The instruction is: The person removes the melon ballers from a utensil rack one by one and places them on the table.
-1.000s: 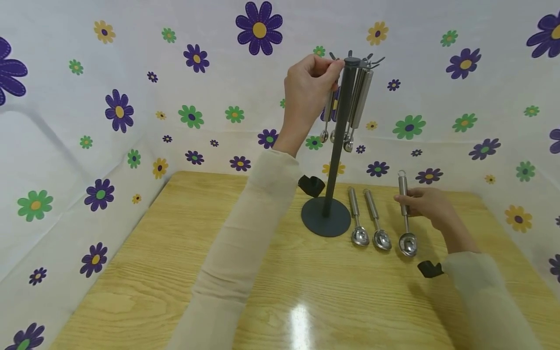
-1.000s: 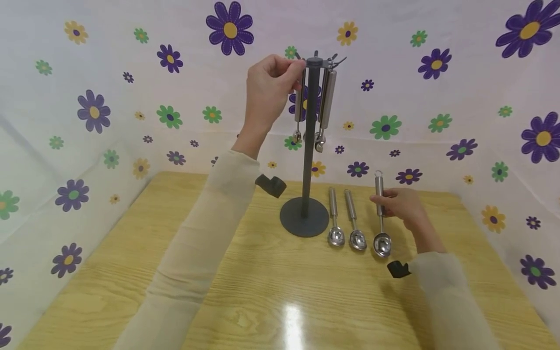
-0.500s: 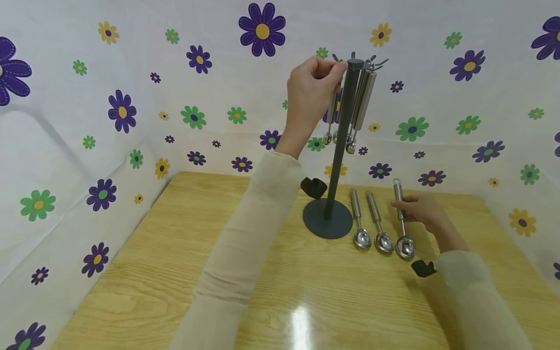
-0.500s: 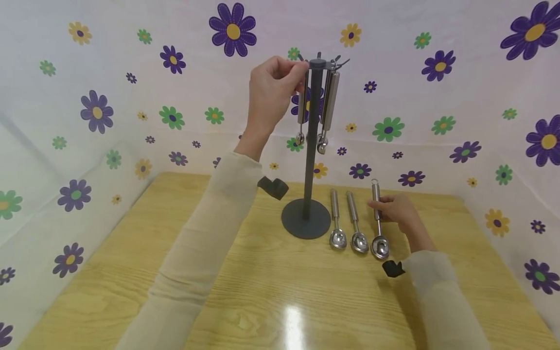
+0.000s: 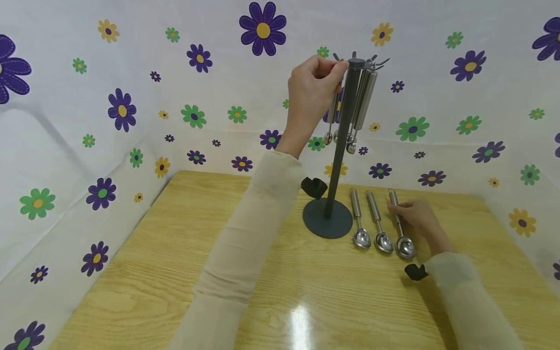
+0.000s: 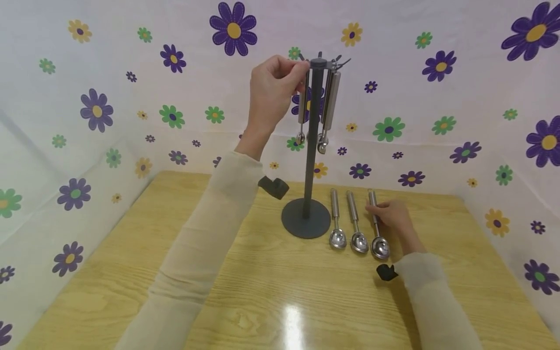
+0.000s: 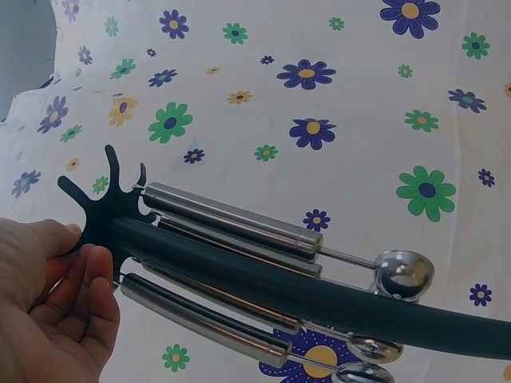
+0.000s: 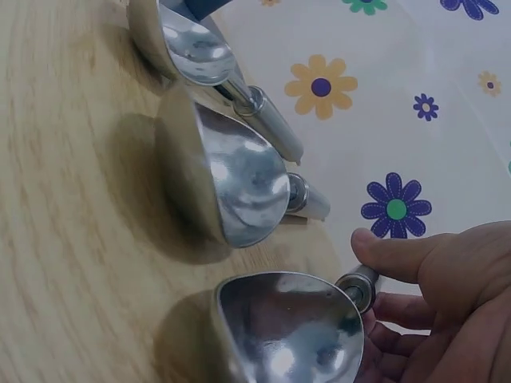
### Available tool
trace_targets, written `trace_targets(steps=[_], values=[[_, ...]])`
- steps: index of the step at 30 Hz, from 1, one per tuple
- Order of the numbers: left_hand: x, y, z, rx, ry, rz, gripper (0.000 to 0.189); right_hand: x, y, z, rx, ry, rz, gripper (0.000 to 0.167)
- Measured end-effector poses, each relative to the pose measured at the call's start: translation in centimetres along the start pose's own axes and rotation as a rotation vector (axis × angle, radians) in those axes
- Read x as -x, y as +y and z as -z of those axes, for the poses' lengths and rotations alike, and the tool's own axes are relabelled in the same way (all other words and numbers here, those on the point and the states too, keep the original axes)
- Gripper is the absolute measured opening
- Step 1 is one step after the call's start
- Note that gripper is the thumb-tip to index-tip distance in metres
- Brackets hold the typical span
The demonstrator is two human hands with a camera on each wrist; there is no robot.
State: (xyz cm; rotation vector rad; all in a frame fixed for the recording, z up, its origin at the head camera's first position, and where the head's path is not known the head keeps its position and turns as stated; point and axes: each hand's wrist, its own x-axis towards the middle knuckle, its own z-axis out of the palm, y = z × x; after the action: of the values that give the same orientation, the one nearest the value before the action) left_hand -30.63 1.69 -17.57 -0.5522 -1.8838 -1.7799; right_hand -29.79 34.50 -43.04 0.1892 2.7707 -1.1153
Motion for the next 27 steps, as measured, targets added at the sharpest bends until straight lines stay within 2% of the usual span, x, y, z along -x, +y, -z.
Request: trace_targets(steps=[7,13,19,25,27], values=[[-0.1,0.0,0.0,0.007,0.003,0.002,0.014,0.1,-0.1,-0.5,0.058,0.030,0.024,0.057],[-0.1,0.0,0.0,0.012,0.006,0.007,0.014,0.0,0.1,-1.2,0.051,0.044,0.034,0.053],[-0.1,0.1,0.0,0.017,0.004,0.006,0.014,0.6,-0.6,-1.3,0.098,0.077,0.060,0.054],[0.0,0.1,0.0,0.019,0.004,0.008,0.014,0.9,-1.1,-1.0,0.054,0.059,-0.013,0.077],[0.0,0.1,0.0,0.022,0.003,0.013,0.014,1.0,-1.3,-0.8,0.031,0.064,-0.009,0.082]])
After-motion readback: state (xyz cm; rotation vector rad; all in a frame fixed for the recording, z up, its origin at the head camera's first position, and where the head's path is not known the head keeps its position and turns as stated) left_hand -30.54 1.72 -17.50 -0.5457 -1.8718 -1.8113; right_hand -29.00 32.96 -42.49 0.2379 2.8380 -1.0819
